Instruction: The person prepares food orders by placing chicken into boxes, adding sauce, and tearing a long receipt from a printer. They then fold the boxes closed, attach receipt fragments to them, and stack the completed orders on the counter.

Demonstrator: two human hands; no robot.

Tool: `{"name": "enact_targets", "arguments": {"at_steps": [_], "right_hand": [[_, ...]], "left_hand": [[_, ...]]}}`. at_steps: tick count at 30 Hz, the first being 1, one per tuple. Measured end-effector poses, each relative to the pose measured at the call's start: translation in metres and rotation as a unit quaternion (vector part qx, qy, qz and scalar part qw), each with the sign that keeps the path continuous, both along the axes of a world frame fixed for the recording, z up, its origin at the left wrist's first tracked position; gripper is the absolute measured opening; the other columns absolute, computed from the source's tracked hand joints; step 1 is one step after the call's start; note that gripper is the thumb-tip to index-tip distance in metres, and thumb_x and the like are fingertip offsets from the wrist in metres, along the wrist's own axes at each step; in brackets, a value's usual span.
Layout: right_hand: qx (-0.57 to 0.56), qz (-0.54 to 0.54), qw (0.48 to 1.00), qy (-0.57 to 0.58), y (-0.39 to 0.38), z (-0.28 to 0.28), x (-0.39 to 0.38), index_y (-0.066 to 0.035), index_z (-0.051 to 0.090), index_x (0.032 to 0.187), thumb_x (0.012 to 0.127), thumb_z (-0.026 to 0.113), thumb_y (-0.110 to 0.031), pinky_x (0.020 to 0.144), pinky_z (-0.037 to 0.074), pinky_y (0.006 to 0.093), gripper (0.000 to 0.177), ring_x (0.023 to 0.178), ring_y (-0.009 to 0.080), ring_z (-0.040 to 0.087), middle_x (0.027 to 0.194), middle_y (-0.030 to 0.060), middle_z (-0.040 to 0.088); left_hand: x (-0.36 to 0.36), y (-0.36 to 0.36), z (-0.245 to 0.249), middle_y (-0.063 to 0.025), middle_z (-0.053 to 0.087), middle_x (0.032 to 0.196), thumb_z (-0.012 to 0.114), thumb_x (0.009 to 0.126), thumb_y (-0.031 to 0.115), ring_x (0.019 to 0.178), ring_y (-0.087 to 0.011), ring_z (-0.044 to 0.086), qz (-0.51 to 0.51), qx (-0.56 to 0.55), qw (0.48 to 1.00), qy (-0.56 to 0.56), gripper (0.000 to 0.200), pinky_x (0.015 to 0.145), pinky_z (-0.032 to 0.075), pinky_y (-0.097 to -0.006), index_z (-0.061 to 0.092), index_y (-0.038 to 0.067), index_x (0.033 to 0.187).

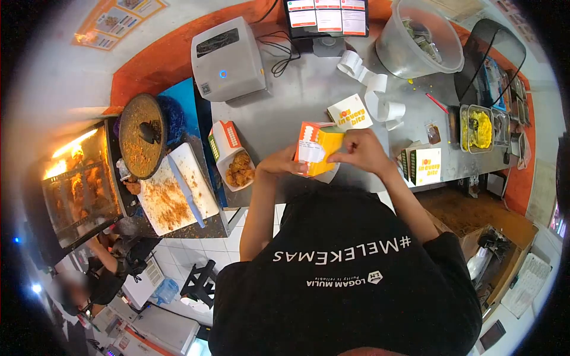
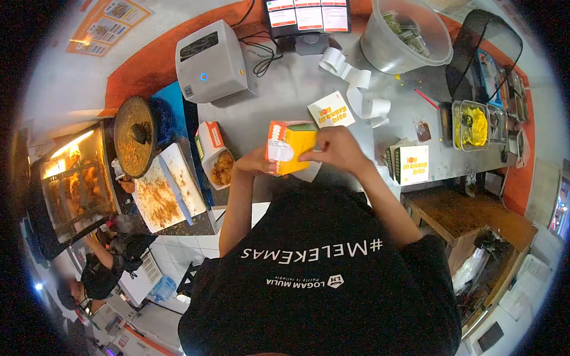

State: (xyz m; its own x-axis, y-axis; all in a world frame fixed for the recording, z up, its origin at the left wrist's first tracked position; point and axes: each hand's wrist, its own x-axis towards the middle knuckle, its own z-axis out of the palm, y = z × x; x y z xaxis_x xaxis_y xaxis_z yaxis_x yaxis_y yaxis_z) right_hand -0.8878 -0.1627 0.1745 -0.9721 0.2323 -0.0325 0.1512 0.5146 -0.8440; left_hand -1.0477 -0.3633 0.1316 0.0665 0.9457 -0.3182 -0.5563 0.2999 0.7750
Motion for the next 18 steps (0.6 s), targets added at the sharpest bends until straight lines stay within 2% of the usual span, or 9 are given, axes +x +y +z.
{"name": "enact_targets", "arguments": {"at_steps": [2,3,4,5,6,8,11,13,18], "right_hand": [[-0.067,-0.044,0.994,-0.074,0.026,-0.017,0.024,-0.007,0.049,0.057,0.071,0.086,-0.027,0.048,0.032,0.0284,0.044,0.053,0.0063,0.038,0.053,-0.0033,0.044],[-0.086,-0.069,0.990,-0.084,0.036,-0.017,0.031,-0.006,0.051,0.059,0.073,0.085,-0.027,0.049,0.032,0.0268,0.042,0.054,0.0060,0.037,0.056,-0.0036,0.045],[-0.106,-0.094,0.986,-0.093,0.041,-0.014,0.036,-0.006,0.052,0.061,0.075,0.084,-0.026,0.050,0.033,0.0253,0.041,0.056,0.0057,0.037,0.059,-0.0039,0.046],[-0.131,-0.120,0.981,-0.082,0.045,-0.010,0.043,-0.004,0.058,0.076,0.077,0.082,-0.022,0.057,0.039,0.0235,0.030,0.061,0.0059,0.044,0.064,-0.0036,0.051],[-0.126,-0.123,0.981,-0.080,0.045,0.000,0.043,-0.004,0.058,0.076,0.077,0.082,-0.022,0.057,0.039,0.0235,0.030,0.061,0.0059,0.044,0.064,-0.0036,0.051],[-0.161,-0.196,0.965,0.066,0.039,0.025,0.035,-0.003,0.060,0.088,0.077,0.082,-0.021,0.066,0.045,0.0223,0.031,0.066,0.0066,0.050,0.066,-0.0029,0.055],[-0.146,-0.180,0.973,0.015,0.035,0.048,0.028,-0.002,0.061,0.101,0.081,0.077,-0.013,0.074,0.047,0.0243,0.029,0.075,0.0074,0.056,0.077,-0.0010,0.059],[-0.194,-0.177,0.965,0.002,0.035,0.048,0.027,-0.001,0.061,0.106,0.085,0.071,-0.006,0.077,0.047,0.0250,0.024,0.079,0.0069,0.056,0.083,-0.0004,0.060],[-0.197,-0.131,0.971,0.011,0.036,0.046,0.027,-0.001,0.060,0.103,0.087,0.069,-0.006,0.076,0.046,0.0258,0.019,0.079,0.0076,0.055,0.082,-0.0013,0.059]], "left_hand": [[0.006,0.022,0.027,-0.0101,0.043,0.139,0.082,0.069,0.036,0.127,-0.0207,0.043,-0.006,0.007,1.000,-0.008,0.104,0.109,0.031,-0.0345,0.022,0.003,0.148],[0.010,0.040,0.001,-0.0108,0.046,0.133,0.082,0.069,0.041,0.123,-0.0219,0.044,0.019,0.096,0.991,0.096,0.099,0.105,0.034,-0.0352,0.029,0.001,0.142],[0.011,0.052,0.001,-0.0108,0.046,0.133,0.082,0.069,0.041,0.123,-0.0219,0.044,0.015,0.099,0.990,0.094,0.099,0.105,0.034,-0.0352,0.029,0.001,0.142],[0.011,0.062,0.002,-0.0115,0.047,0.127,0.083,0.069,0.044,0.120,-0.0223,0.045,0.004,0.042,0.991,0.126,0.095,0.102,0.036,-0.0355,0.033,0.000,0.136],[0.011,0.072,0.003,-0.0121,0.048,0.122,0.083,0.069,0.047,0.117,-0.0228,0.046,-0.006,-0.015,0.987,0.159,0.091,0.099,0.038,-0.0358,0.037,0.000,0.131],[0.012,0.085,-0.002,-0.0126,0.048,0.114,0.085,0.067,0.048,0.110,-0.0232,0.048,0.009,0.012,0.980,0.200,0.084,0.093,0.041,-0.0355,0.041,0.001,0.121],[0.014,0.091,0.004,-0.0139,0.048,0.116,0.084,0.069,0.045,0.109,-0.0237,0.050,-0.036,0.041,0.975,0.216,0.083,0.094,0.041,-0.0349,0.039,0.002,0.123],[0.016,0.090,0.021,-0.0136,0.047,0.115,0.083,0.072,0.042,0.106,-0.0233,0.052,-0.033,-0.014,0.990,0.135,0.079,0.089,0.048,-0.0351,0.038,0.002,0.124],[0.010,0.081,0.011,-0.0114,0.047,0.114,0.081,0.076,0.039,0.104,-0.0216,0.054,-0.032,0.017,0.988,0.151,0.074,0.079,0.057,-0.0348,0.037,0.003,0.124]]}}
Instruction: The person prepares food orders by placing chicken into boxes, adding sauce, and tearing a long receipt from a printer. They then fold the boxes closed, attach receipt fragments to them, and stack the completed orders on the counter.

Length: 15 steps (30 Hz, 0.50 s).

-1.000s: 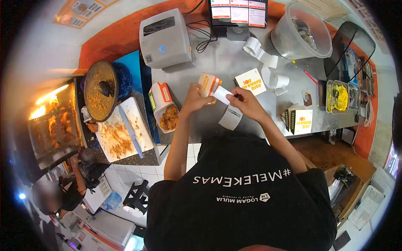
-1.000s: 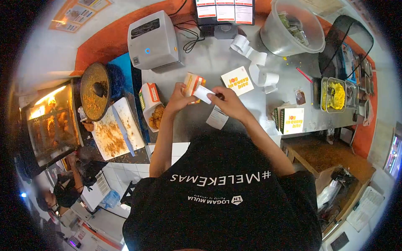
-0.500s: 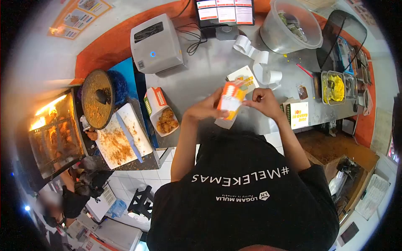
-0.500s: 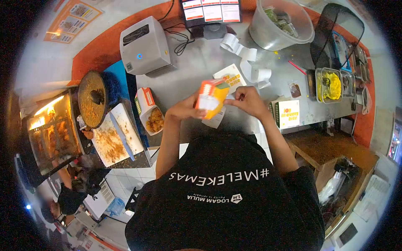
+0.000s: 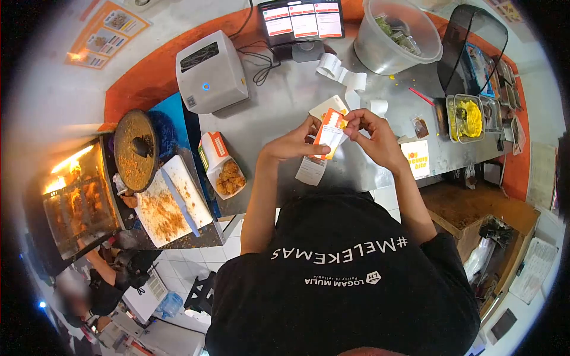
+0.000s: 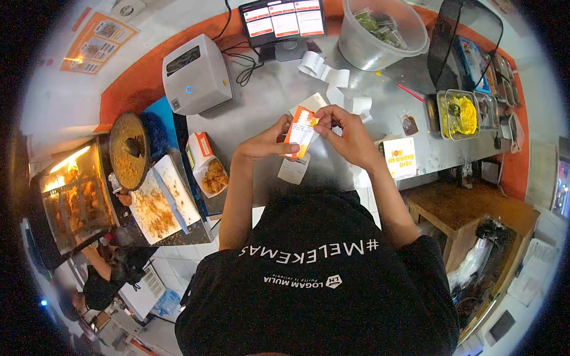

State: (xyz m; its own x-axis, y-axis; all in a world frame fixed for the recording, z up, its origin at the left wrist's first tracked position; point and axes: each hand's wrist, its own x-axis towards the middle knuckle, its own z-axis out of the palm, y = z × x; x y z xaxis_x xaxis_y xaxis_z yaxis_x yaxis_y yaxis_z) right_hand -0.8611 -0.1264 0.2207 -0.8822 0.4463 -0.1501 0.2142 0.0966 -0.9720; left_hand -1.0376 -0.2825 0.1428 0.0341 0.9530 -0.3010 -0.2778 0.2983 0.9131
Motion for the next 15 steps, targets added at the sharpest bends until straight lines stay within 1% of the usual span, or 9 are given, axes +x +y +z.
{"name": "enact_targets", "arguments": {"at_steps": [2,4,5,7,8,10,11,14,15], "right_hand": [[0.002,0.022,1.000,0.003,0.002,-0.002,-0.001,-0.001,0.059,0.102,0.088,0.068,-0.006,0.075,0.045,0.0260,0.017,0.079,0.0079,0.055,0.082,-0.0019,0.058],[0.078,0.026,0.997,0.009,0.003,-0.008,-0.003,-0.002,0.058,0.095,0.088,0.068,-0.006,0.074,0.044,0.0259,0.013,0.076,0.0106,0.054,0.082,0.0005,0.058],[0.079,0.027,0.996,0.010,0.003,-0.008,-0.004,-0.002,0.058,0.095,0.088,0.068,-0.006,0.074,0.044,0.0259,0.013,0.076,0.0106,0.054,0.082,0.0005,0.058],[0.234,0.024,0.965,0.116,-0.003,-0.006,-0.010,-0.003,0.058,0.091,0.085,0.070,-0.006,0.069,0.044,0.0274,0.014,0.071,0.0142,0.053,0.080,0.0045,0.057],[0.236,0.023,0.965,0.115,-0.004,-0.007,-0.010,-0.003,0.058,0.091,0.085,0.070,-0.006,0.069,0.044,0.0274,0.014,0.071,0.0142,0.053,0.080,0.0045,0.057],[0.242,0.034,0.963,0.113,-0.005,-0.009,-0.005,-0.004,0.058,0.089,0.083,0.072,-0.006,0.063,0.043,0.0305,0.015,0.067,0.0182,0.052,0.077,0.0075,0.055],[0.253,0.044,0.959,0.122,-0.002,-0.009,-0.003,-0.005,0.059,0.089,0.082,0.072,-0.006,0.058,0.042,0.0320,0.015,0.064,0.0185,0.051,0.073,0.0060,0.053],[0.283,0.045,0.957,0.050,0.019,-0.009,0.014,-0.004,0.060,0.088,0.082,0.073,-0.009,0.057,0.041,0.0317,0.015,0.061,0.0194,0.050,0.071,0.0058,0.053],[0.295,0.023,0.955,0.016,0.037,-0.016,0.024,-0.004,0.062,0.088,0.083,0.072,-0.010,0.058,0.042,0.0300,0.013,0.061,0.0160,0.052,0.071,0.0051,0.057]], "left_hand": [[-0.003,-0.003,-0.005,-0.0106,0.047,0.113,0.080,0.077,0.039,0.103,-0.0211,0.055,-0.002,0.028,0.999,0.031,0.073,0.077,0.059,-0.0356,0.037,0.003,0.123],[-0.003,-0.003,0.003,-0.0114,0.049,0.115,0.077,0.080,0.039,0.107,-0.0210,0.054,-0.001,-0.002,1.000,0.026,0.073,0.083,0.056,-0.0387,0.035,0.002,0.127],[-0.004,-0.003,0.009,-0.0114,0.049,0.115,0.077,0.080,0.039,0.107,-0.0210,0.054,0.000,-0.001,1.000,0.026,0.073,0.083,0.056,-0.0387,0.035,0.002,0.127],[-0.004,-0.007,0.021,-0.0124,0.049,0.123,0.075,0.081,0.038,0.113,-0.0205,0.052,-0.011,0.015,0.998,-0.059,0.081,0.086,0.054,-0.0412,0.030,0.003,0.139],[-0.006,-0.011,0.023,-0.0124,0.049,0.123,0.075,0.081,0.038,0.113,-0.0205,0.052,-0.012,0.016,0.998,-0.059,0.081,0.086,0.054,-0.0412,0.030,0.003,0.139],[-0.011,-0.020,0.024,-0.0115,0.049,0.132,0.076,0.079,0.032,0.121,-0.0185,0.048,-0.064,-0.004,0.982,-0.180,0.090,0.086,0.052,-0.0344,0.025,0.000,0.146],[-0.010,-0.022,0.024,-0.0115,0.049,0.132,0.076,0.079,0.032,0.121,-0.0185,0.048,-0.072,-0.004,0.980,-0.185,0.090,0.086,0.052,-0.0344,0.025,0.000,0.146],[-0.004,-0.007,0.018,-0.0137,0.047,0.130,0.082,0.071,0.031,0.122,-0.0258,0.046,-0.010,0.013,0.999,-0.044,0.085,0.094,0.045,-0.0405,0.036,0.004,0.136],[0.001,0.004,0.016,-0.0145,0.047,0.129,0.085,0.069,0.031,0.122,-0.0282,0.045,0.012,0.022,1.000,0.002,0.083,0.097,0.043,-0.0425,0.039,0.006,0.133]]}}
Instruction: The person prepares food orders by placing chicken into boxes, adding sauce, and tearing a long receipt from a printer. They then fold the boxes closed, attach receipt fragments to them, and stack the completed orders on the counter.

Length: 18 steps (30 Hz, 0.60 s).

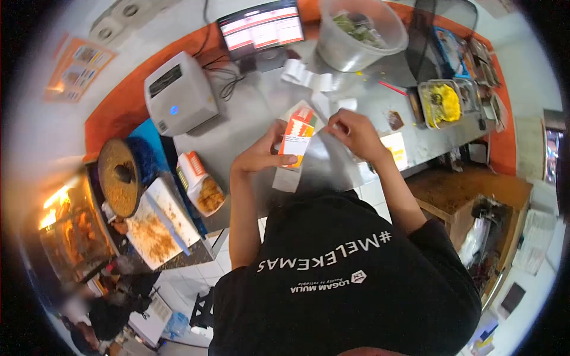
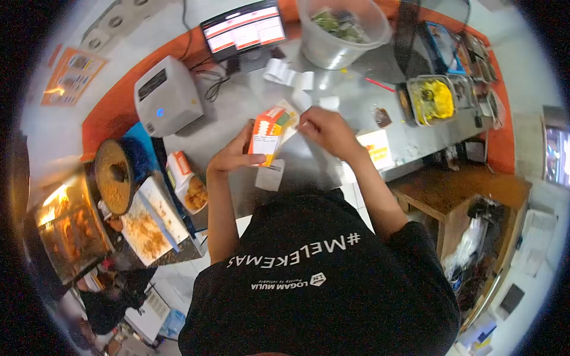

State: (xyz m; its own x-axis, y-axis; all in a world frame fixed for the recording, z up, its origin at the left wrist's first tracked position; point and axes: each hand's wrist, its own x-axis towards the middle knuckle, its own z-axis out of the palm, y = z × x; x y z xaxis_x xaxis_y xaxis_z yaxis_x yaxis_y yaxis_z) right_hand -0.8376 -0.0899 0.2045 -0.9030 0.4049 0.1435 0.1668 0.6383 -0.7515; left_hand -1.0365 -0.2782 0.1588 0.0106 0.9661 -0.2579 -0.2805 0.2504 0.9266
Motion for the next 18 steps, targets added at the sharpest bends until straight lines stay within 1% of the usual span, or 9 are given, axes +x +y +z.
{"name": "enact_targets", "arguments": {"at_steps": [1,3,7,8,11,14,15,17,18], "right_hand": [[-0.038,-0.063,0.997,-0.018,0.021,-0.009,0.012,-0.003,0.062,0.089,0.084,0.071,-0.010,0.059,0.043,0.0291,0.012,0.062,0.0140,0.054,0.072,0.0048,0.059],[-0.043,-0.154,0.986,-0.050,0.075,-0.028,0.041,0.000,0.064,0.094,0.086,0.066,-0.008,0.064,0.049,0.0310,0.012,0.070,0.0152,0.063,0.078,0.0113,0.067],[0.102,-0.217,0.950,-0.198,0.219,-0.151,0.135,-0.003,0.066,0.098,0.077,0.070,-0.014,0.070,0.052,0.0354,0.024,0.078,0.0242,0.066,0.087,0.0137,0.069],[0.141,-0.142,0.935,-0.294,0.232,-0.146,0.145,-0.010,0.064,0.112,0.074,0.073,-0.026,0.089,0.047,0.0429,0.043,0.101,0.0306,0.063,0.109,0.0171,0.065],[0.160,-0.152,0.846,-0.485,0.290,-0.235,0.174,-0.007,0.061,0.125,0.072,0.072,-0.053,0.099,0.044,0.0435,0.071,0.115,0.0353,0.058,0.119,0.0232,0.062],[0.212,-0.156,0.846,-0.464,0.313,-0.285,0.193,0.002,0.070,0.090,0.075,0.057,-0.073,0.078,0.053,0.0474,0.078,0.093,0.0396,0.066,0.092,0.0247,0.068],[0.367,-0.107,0.856,-0.348,0.310,-0.297,0.196,0.002,0.064,0.059,0.074,0.066,-0.053,0.068,0.051,0.0483,0.058,0.064,0.0398,0.065,0.058,0.0198,0.063],[0.376,0.056,0.798,-0.468,0.298,-0.267,0.178,-0.002,0.071,0.073,0.088,0.047,-0.059,0.071,0.052,0.0480,0.063,0.082,0.0357,0.067,0.081,0.0180,0.070],[0.323,0.014,0.847,-0.421,0.304,-0.272,0.181,0.000,0.069,0.073,0.080,0.059,-0.050,0.073,0.051,0.0459,0.052,0.081,0.0371,0.066,0.081,0.0205,0.068]], "left_hand": [[0.008,0.013,-0.002,-0.0145,0.047,0.129,0.085,0.069,0.031,0.122,-0.0282,0.045,-0.009,0.007,1.000,-0.005,0.083,0.097,0.043,-0.0425,0.039,0.006,0.133],[0.027,0.038,-0.003,-0.0194,0.046,0.124,0.088,0.063,0.027,0.120,-0.0349,0.044,0.083,-0.026,0.907,0.413,0.074,0.094,0.044,-0.0433,0.044,0.004,0.118],[0.067,0.067,-0.050,-0.0245,0.041,0.131,0.090,0.056,0.030,0.125,-0.0402,0.039,0.109,-0.042,0.798,0.591,0.076,0.098,0.042,-0.0446,0.048,0.003,0.114],[0.072,0.069,-0.052,-0.0246,0.040,0.133,0.090,0.055,0.032,0.127,-0.0407,0.038,0.119,-0.007,0.779,0.616,0.075,0.100,0.040,-0.0459,0.050,0.003,0.112],[0.074,0.042,-0.024,-0.0257,0.038,0.137,0.085,0.062,0.030,0.133,-0.0421,0.032,0.190,0.031,0.778,0.598,0.064,0.110,0.031,-0.0480,0.053,0.003,0.110],[0.045,-0.025,-0.035,-0.0262,0.042,0.131,0.080,0.071,0.029,0.128,-0.0422,0.038,0.371,-0.033,0.732,0.570,0.054,0.107,0.034,-0.0478,0.052,0.002,0.108],[0.028,-0.058,-0.047,-0.0241,0.046,0.126,0.077,0.074,0.028,0.123,-0.0414,0.042,0.414,-0.046,0.672,0.613,0.049,0.103,0.036,-0.0489,0.053,0.001,0.108],[-0.002,-0.130,-0.044,-0.0215,0.051,0.117,0.074,0.078,0.027,0.115,-0.0391,0.049,0.457,-0.162,0.591,0.644,0.045,0.095,0.042,-0.0491,0.054,0.001,0.108],[-0.010,-0.161,-0.037,-0.0210,0.053,0.113,0.074,0.078,0.028,0.111,-0.0377,0.051,0.457,-0.267,0.568,0.630,0.045,0.091,0.044,-0.0482,0.055,0.001,0.109]]}}
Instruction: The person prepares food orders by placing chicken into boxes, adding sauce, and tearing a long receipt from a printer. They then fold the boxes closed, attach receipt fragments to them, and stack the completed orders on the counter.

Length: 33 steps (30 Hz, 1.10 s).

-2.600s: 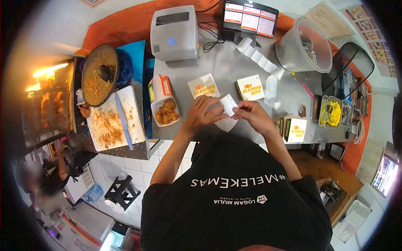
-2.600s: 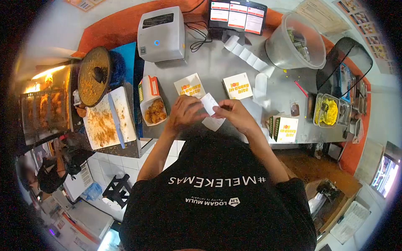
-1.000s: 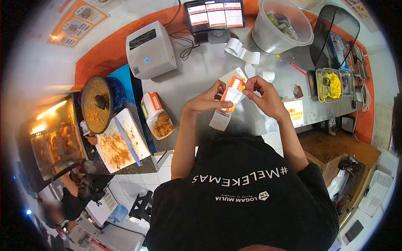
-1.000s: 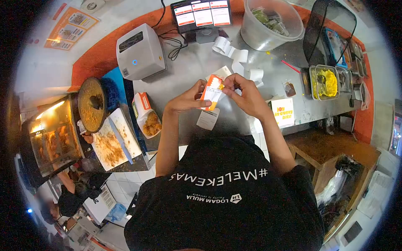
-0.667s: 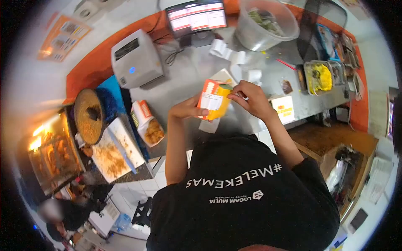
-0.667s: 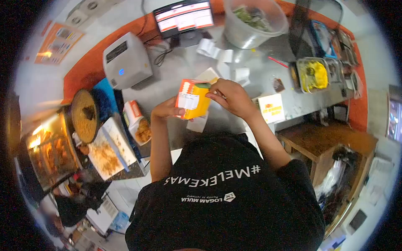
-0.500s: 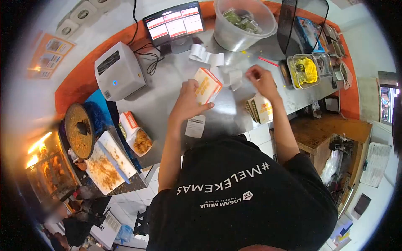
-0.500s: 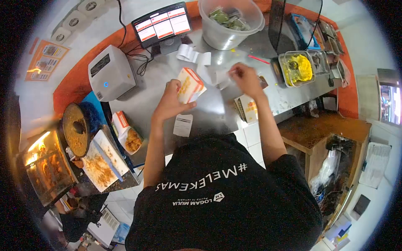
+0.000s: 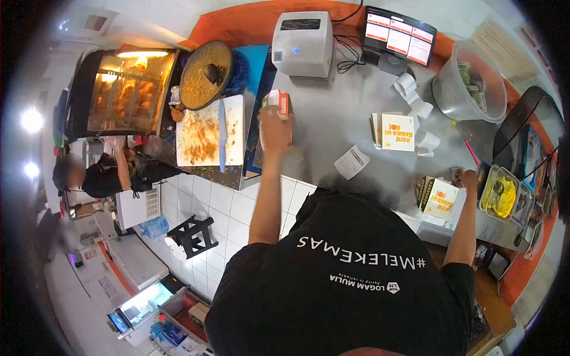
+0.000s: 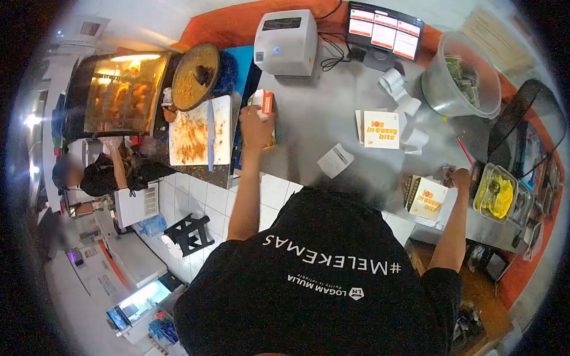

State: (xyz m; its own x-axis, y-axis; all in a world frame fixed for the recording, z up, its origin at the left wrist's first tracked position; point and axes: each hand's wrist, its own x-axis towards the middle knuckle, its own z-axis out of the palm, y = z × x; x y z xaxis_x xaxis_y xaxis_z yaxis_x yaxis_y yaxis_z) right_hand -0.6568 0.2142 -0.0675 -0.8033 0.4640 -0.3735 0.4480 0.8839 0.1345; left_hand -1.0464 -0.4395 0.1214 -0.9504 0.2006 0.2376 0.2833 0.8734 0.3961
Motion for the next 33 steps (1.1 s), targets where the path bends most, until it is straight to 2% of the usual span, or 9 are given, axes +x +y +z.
{"name": "enact_targets", "arguments": {"at_steps": [6,9,10,15,19,22,25,28,33], "right_hand": [[-0.122,-0.080,0.942,0.302,-0.106,0.190,-0.076,0.001,0.064,0.078,0.074,0.075,-0.015,0.069,0.049,0.0368,0.020,0.075,0.0287,0.066,0.078,0.0178,0.066],[-0.139,-0.057,0.947,0.286,-0.197,0.301,-0.144,0.003,0.064,0.085,0.082,0.073,-0.019,0.067,0.049,0.0368,0.023,0.073,0.0254,0.066,0.076,0.0152,0.066],[-0.161,-0.080,0.943,0.281,-0.230,0.323,-0.165,0.003,0.063,0.086,0.082,0.072,-0.018,0.067,0.049,0.0342,0.023,0.071,0.0219,0.065,0.076,0.0139,0.066],[-0.369,0.029,0.875,0.311,-0.366,0.296,-0.254,0.000,0.060,0.079,0.081,0.074,-0.017,0.059,0.044,0.0303,0.022,0.065,0.0118,0.056,0.071,0.0065,0.063],[-0.550,0.084,0.779,0.289,-0.467,0.167,-0.316,0.001,0.057,0.083,0.079,0.072,-0.016,0.065,0.049,0.0346,0.023,0.072,0.0215,0.062,0.077,0.0102,0.064],[-0.298,-0.029,0.920,0.253,-0.499,0.149,-0.326,0.002,0.059,0.090,0.080,0.073,-0.028,0.073,0.052,0.0427,0.035,0.084,0.0335,0.066,0.087,0.0183,0.066],[-0.240,-0.115,0.923,0.279,-0.496,0.167,-0.327,0.001,0.057,0.097,0.080,0.071,-0.044,0.078,0.051,0.0491,0.050,0.092,0.0406,0.064,0.095,0.0231,0.066],[-0.264,-0.122,0.933,0.213,-0.493,0.164,-0.344,0.002,0.054,0.101,0.083,0.063,-0.051,0.077,0.051,0.0510,0.057,0.089,0.0434,0.064,0.096,0.0266,0.064],[-0.262,-0.148,0.923,0.241,-0.506,0.160,-0.347,0.006,0.050,0.107,0.089,0.058,-0.036,0.079,0.051,0.0502,0.046,0.089,0.0458,0.063,0.090,0.0306,0.064]], "left_hand": [[-0.063,-0.081,-0.035,-0.0344,0.061,0.109,0.042,0.089,0.067,0.105,-0.0433,0.062,0.052,-0.177,0.929,-0.322,0.080,0.089,0.050,-0.0491,0.063,-0.008,0.108],[-0.095,-0.097,-0.114,-0.0321,0.063,0.106,0.043,0.092,0.060,0.103,-0.0434,0.063,-0.058,-0.225,0.934,-0.272,0.072,0.086,0.052,-0.0491,0.067,-0.007,0.099],[-0.073,-0.059,-0.037,-0.0292,0.064,0.106,0.044,0.093,0.050,0.101,-0.0432,0.063,-0.041,-0.233,0.924,-0.300,0.059,0.086,0.052,-0.0488,0.067,-0.004,0.097],[-0.061,-0.027,-0.019,-0.0296,0.064,0.104,0.046,0.090,0.032,0.099,-0.0409,0.064,-0.176,-0.188,0.925,-0.279,0.043,0.086,0.052,-0.0489,0.068,-0.004,0.093],[-0.066,-0.021,-0.056,-0.0311,0.066,0.089,0.044,0.090,0.029,0.090,-0.0420,0.066,-0.212,-0.111,0.884,-0.401,0.044,0.085,0.051,-0.0484,0.067,-0.009,0.091],[-0.062,-0.020,-0.067,-0.0307,0.065,0.078,0.044,0.092,0.025,0.074,-0.0385,0.068,-0.234,-0.026,0.877,-0.419,0.044,0.072,0.055,-0.0442,0.062,-0.015,0.085],[-0.058,-0.022,-0.060,-0.0279,0.066,0.073,0.043,0.094,0.019,0.063,-0.0339,0.070,-0.263,0.022,0.867,-0.423,0.042,0.061,0.060,-0.0398,0.057,-0.020,0.086],[-0.046,-0.020,-0.041,-0.0321,0.065,0.079,0.049,0.086,0.014,0.070,-0.0424,0.067,-0.198,0.106,0.851,-0.475,0.029,0.077,0.054,-0.0482,0.063,-0.010,0.092],[-0.044,-0.020,-0.068,-0.0193,0.070,0.080,0.046,0.088,0.013,0.068,-0.0285,0.071,-0.247,0.117,0.936,-0.222,0.028,0.063,0.057,-0.0385,0.062,-0.002,0.106]]}}
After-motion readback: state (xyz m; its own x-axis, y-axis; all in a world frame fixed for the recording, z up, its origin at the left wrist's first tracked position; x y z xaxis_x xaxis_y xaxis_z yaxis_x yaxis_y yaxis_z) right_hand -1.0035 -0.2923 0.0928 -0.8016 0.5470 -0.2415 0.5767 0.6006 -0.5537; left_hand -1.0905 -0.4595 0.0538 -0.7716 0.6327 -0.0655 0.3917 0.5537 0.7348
